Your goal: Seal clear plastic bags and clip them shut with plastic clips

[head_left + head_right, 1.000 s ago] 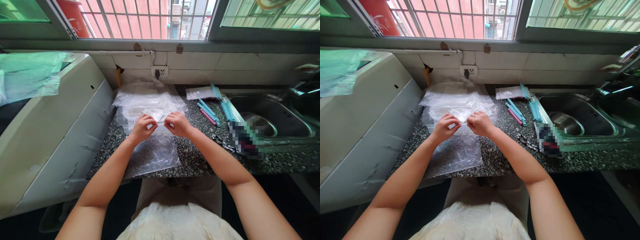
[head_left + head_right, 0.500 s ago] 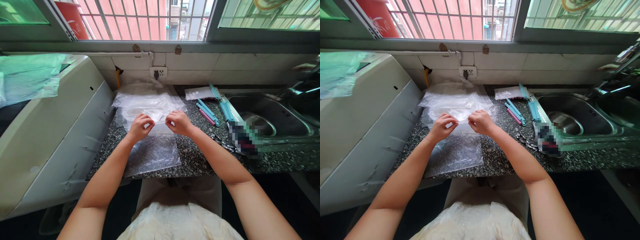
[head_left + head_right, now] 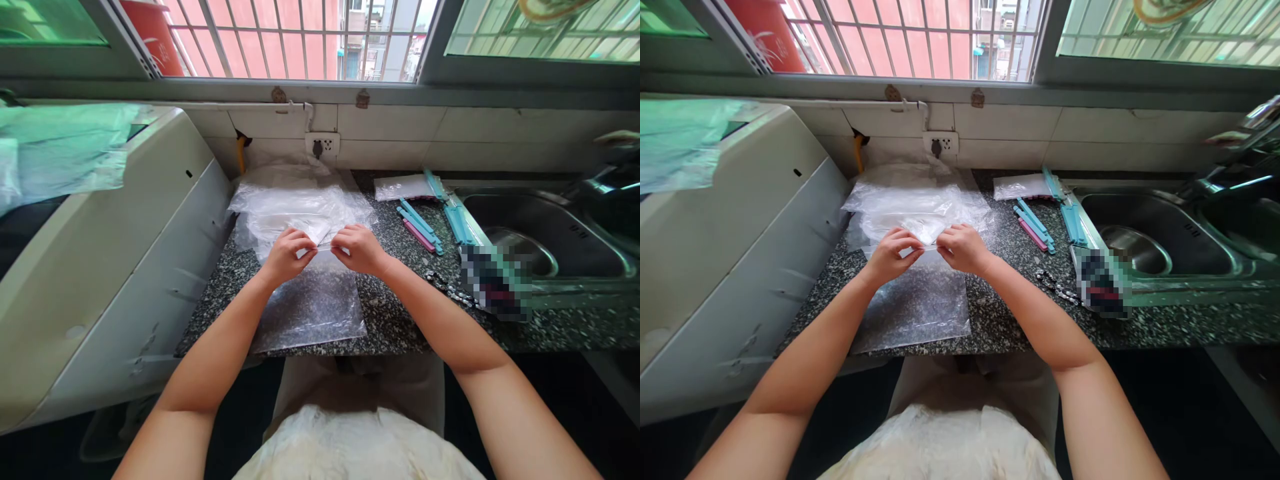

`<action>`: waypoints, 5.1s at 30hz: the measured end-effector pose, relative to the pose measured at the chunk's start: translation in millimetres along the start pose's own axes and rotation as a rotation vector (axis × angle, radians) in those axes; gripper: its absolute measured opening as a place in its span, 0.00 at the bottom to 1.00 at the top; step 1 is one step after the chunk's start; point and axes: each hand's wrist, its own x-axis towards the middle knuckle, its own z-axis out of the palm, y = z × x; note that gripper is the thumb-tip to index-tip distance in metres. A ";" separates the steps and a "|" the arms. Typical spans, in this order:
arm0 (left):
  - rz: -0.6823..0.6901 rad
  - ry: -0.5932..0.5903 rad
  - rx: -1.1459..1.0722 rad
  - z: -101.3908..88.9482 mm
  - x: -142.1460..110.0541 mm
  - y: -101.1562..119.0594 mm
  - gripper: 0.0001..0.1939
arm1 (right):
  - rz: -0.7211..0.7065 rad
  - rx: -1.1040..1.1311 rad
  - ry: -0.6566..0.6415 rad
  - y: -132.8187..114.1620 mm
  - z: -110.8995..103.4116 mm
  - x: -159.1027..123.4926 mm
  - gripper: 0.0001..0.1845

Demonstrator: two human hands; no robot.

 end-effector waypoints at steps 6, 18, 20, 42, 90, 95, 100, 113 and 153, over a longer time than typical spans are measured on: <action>-0.044 -0.012 0.010 -2.9 0.0 -5.6 0.06 | 0.040 -0.011 0.006 3.7 -6.0 -0.3 0.10; -0.042 -0.048 0.015 1.0 0.1 -2.0 0.07 | 0.039 -0.028 -0.052 -0.4 -4.7 0.1 0.08; -0.049 -0.055 0.017 2.2 0.0 -1.3 0.07 | 0.024 -0.049 -0.060 -1.6 -2.4 0.1 0.09; -0.080 -0.024 0.018 -2.3 0.3 -3.7 0.07 | 0.012 -0.093 -0.037 2.2 -4.9 -0.6 0.12; -0.099 -0.037 0.067 -10.3 2.2 -4.7 0.09 | 0.048 -0.116 -0.037 11.6 -12.1 -0.8 0.11; -0.064 -0.036 0.062 -7.8 1.4 -4.5 0.08 | 0.063 -0.148 -0.067 10.1 -14.7 -0.7 0.10; -0.049 -0.032 0.062 -4.1 0.4 -4.9 0.08 | 0.046 -0.201 -0.078 3.0 -15.1 -0.2 0.10; -0.025 -0.044 0.062 -1.1 0.3 -3.8 0.08 | 0.029 -0.209 -0.158 -1.5 -8.6 2.2 0.12; -0.075 -0.001 0.014 -9.2 2.9 -1.5 0.08 | 0.038 -0.184 -0.133 6.7 -10.8 1.2 0.13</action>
